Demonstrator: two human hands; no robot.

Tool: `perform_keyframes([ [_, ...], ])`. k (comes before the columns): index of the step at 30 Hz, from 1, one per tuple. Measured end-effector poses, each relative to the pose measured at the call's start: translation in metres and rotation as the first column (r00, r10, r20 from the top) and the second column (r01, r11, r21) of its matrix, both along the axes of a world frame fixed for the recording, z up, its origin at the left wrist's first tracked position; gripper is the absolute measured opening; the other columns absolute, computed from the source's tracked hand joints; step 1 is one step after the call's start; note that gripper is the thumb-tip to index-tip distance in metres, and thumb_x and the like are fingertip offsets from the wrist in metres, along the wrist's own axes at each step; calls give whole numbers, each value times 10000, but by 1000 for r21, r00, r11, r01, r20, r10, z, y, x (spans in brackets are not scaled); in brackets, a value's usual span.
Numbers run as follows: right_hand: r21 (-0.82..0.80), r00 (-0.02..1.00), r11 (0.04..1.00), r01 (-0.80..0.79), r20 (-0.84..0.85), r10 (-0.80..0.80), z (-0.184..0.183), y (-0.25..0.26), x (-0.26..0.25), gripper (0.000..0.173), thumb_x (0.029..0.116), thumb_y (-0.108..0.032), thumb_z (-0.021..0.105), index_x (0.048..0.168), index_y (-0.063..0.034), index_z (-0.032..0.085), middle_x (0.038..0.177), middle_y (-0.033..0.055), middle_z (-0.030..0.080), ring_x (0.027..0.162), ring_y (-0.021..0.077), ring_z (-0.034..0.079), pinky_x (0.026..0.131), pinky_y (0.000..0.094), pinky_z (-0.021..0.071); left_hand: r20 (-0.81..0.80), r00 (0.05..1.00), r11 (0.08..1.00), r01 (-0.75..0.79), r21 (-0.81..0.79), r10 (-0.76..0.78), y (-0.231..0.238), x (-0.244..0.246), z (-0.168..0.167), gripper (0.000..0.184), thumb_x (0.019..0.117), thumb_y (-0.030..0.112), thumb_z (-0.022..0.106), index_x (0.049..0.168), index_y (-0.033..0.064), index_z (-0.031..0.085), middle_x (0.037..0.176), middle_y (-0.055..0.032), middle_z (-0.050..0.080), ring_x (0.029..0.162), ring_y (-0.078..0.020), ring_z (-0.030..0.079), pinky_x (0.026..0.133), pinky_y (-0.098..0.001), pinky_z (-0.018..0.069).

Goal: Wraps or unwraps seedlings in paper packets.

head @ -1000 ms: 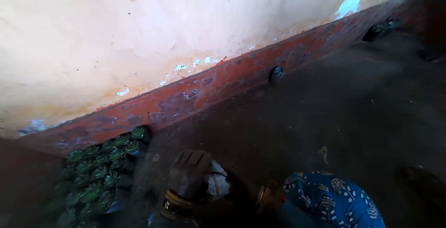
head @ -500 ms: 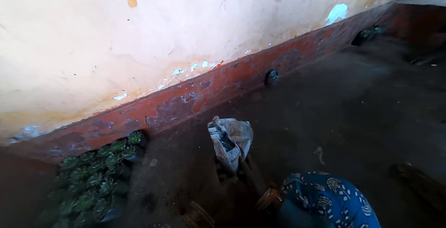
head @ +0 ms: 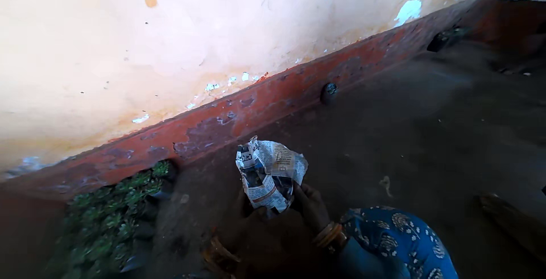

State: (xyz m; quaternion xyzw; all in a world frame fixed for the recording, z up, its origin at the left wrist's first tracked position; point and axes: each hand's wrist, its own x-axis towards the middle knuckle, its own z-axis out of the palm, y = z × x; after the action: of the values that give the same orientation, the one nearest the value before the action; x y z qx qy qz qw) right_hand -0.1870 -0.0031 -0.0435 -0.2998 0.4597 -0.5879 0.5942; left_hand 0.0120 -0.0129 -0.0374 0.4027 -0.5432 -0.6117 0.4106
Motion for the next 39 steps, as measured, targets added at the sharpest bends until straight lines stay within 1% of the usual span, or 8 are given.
perform_keyframes([
  [8,-31,953,993,-110,282,115,-1,0,0,339,1105,-144,293,990,-34,591,820,44,706,731,119,694,695,299,600,-315,947,995,82,59,-59,10,5,-3,488,986,267,624,1391,71,434,1144,-13,723,1020,-159,719,893,-380,608],
  [10,-111,931,980,-165,310,192,-5,3,-2,290,1081,-230,390,1171,-10,555,968,69,720,873,152,715,800,345,613,-334,941,994,87,73,-58,13,5,0,439,1010,287,591,1379,85,468,1148,-8,728,1036,-164,718,915,-383,604],
  [14,-196,848,887,-418,265,458,-13,17,-8,830,757,-629,800,1312,-82,517,1138,-33,705,1075,88,669,968,321,555,-131,985,994,108,-21,-110,11,3,6,472,1020,393,578,1360,66,552,1144,18,734,1019,-96,710,909,-317,600],
  [17,-30,874,899,-436,222,432,3,19,-3,605,880,-396,726,1304,-26,504,1090,-1,701,1016,89,676,937,303,566,240,969,986,-10,-164,50,7,-10,6,505,1046,286,481,1451,-16,481,1281,-90,656,1038,-122,695,877,-308,607],
  [22,200,960,976,-91,279,33,-1,4,5,328,1086,-257,420,1287,-14,509,1015,106,667,900,178,679,799,344,590,550,754,902,-129,-412,359,5,-10,4,394,1039,255,458,1225,-17,674,1145,-164,693,984,-206,692,869,-347,576],
  [25,238,963,971,-7,264,-58,-4,-1,4,340,1091,-266,424,1268,4,530,1018,125,666,901,196,679,793,356,591,625,673,800,82,-594,395,12,-18,7,299,1006,254,570,1048,37,771,1056,-129,750,952,-215,730,870,-338,592],
  [35,202,975,978,48,205,-90,-24,9,19,384,1045,-216,522,1338,22,452,1043,123,642,898,169,663,789,325,580,845,259,786,315,-532,468,32,-53,18,324,997,247,551,1048,2,756,1037,-176,755,986,-334,740,843,-443,594],
  [39,197,954,972,126,245,-173,-3,12,21,281,1083,-227,422,1211,-4,536,948,67,638,837,127,649,768,304,569,760,483,852,53,-521,435,33,-52,22,276,963,189,597,1011,-36,750,990,-185,745,915,-286,735,840,-399,587],
])
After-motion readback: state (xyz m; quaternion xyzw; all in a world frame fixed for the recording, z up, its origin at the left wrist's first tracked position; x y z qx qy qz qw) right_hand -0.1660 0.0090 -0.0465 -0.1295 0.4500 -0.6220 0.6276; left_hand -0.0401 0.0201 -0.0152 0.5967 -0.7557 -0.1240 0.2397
